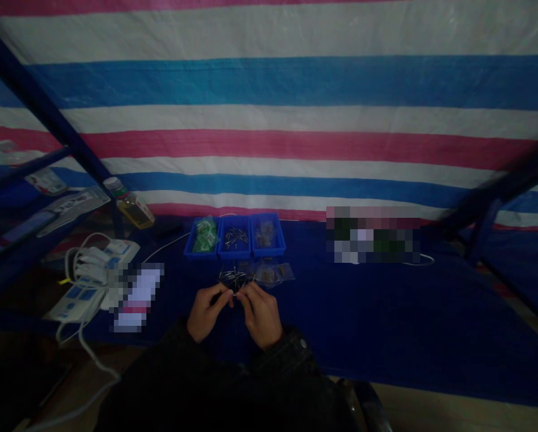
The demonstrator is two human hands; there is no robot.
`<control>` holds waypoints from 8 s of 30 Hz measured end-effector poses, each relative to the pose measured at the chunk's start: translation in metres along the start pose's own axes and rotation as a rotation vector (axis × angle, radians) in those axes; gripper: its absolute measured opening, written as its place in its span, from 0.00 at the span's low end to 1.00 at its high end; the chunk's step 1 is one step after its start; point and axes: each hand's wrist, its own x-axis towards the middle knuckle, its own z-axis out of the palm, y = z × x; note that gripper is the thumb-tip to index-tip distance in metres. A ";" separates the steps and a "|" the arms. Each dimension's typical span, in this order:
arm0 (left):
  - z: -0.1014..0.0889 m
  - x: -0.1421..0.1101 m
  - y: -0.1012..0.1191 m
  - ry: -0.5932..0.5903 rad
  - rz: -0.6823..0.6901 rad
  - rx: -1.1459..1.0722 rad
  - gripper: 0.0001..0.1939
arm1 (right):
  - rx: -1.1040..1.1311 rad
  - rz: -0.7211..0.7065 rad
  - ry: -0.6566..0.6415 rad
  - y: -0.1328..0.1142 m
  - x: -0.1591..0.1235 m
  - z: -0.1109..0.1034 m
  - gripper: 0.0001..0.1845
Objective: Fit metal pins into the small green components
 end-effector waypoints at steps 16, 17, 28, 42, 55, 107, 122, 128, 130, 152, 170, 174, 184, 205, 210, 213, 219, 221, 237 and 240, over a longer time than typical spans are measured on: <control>0.001 0.001 -0.003 0.045 -0.037 -0.049 0.16 | 0.069 -0.011 0.155 0.004 0.002 0.002 0.09; 0.001 0.001 -0.004 0.047 -0.038 -0.055 0.16 | 0.067 -0.010 0.164 0.004 0.002 0.002 0.09; 0.002 0.005 -0.010 -0.004 -0.040 -0.106 0.16 | 0.049 0.022 0.129 0.003 0.004 0.003 0.07; 0.005 0.008 -0.009 -0.062 -0.020 0.033 0.13 | 0.106 0.057 0.137 0.000 0.003 0.003 0.10; 0.008 0.006 -0.006 0.030 -0.102 0.184 0.18 | -0.122 0.124 0.027 0.002 0.005 0.008 0.15; 0.007 -0.004 0.000 0.117 -0.013 0.051 0.12 | -0.006 0.045 0.234 -0.008 -0.007 -0.002 0.10; 0.005 -0.006 -0.007 -0.022 0.017 0.004 0.24 | 0.066 -0.025 0.055 -0.010 -0.007 -0.002 0.12; 0.004 -0.004 -0.006 -0.029 0.043 -0.005 0.16 | 0.061 -0.050 0.152 -0.004 -0.009 0.001 0.13; 0.004 -0.004 -0.007 -0.033 0.041 -0.013 0.15 | 0.055 -0.057 0.156 -0.004 -0.009 0.001 0.13; 0.005 -0.007 -0.005 0.030 0.048 0.008 0.11 | 0.021 0.081 0.163 -0.011 -0.009 -0.003 0.15; 0.003 -0.006 -0.003 0.124 0.012 -0.013 0.12 | 0.096 0.065 0.232 -0.009 -0.006 -0.004 0.05; 0.003 -0.006 -0.003 0.143 0.013 -0.013 0.13 | 0.093 0.053 0.210 -0.008 -0.008 -0.003 0.08; -0.001 -0.006 -0.010 0.491 0.033 0.342 0.07 | -0.020 0.076 0.366 -0.019 0.032 -0.018 0.09; -0.015 0.001 -0.037 0.191 0.033 0.492 0.14 | -0.364 -0.018 0.166 0.023 0.001 0.000 0.09; -0.019 0.003 -0.040 0.170 0.007 0.492 0.12 | -0.413 -0.043 0.103 0.020 0.002 -0.001 0.07; -0.018 0.004 -0.040 0.155 -0.002 0.500 0.11 | -0.424 -0.007 0.067 0.019 0.002 -0.002 0.06; -0.013 0.005 -0.041 0.144 0.053 0.509 0.13 | -0.417 0.016 0.070 0.019 0.001 0.000 0.05; -0.011 0.005 -0.040 0.135 0.068 0.509 0.13 | -0.414 0.019 0.057 0.018 0.001 0.000 0.06; -0.015 0.005 -0.028 0.243 0.090 0.564 0.15 | -0.240 0.065 0.088 0.012 0.003 -0.007 0.09; -0.018 0.006 -0.034 0.257 0.089 0.644 0.19 | -0.229 0.065 0.097 0.012 0.003 -0.007 0.09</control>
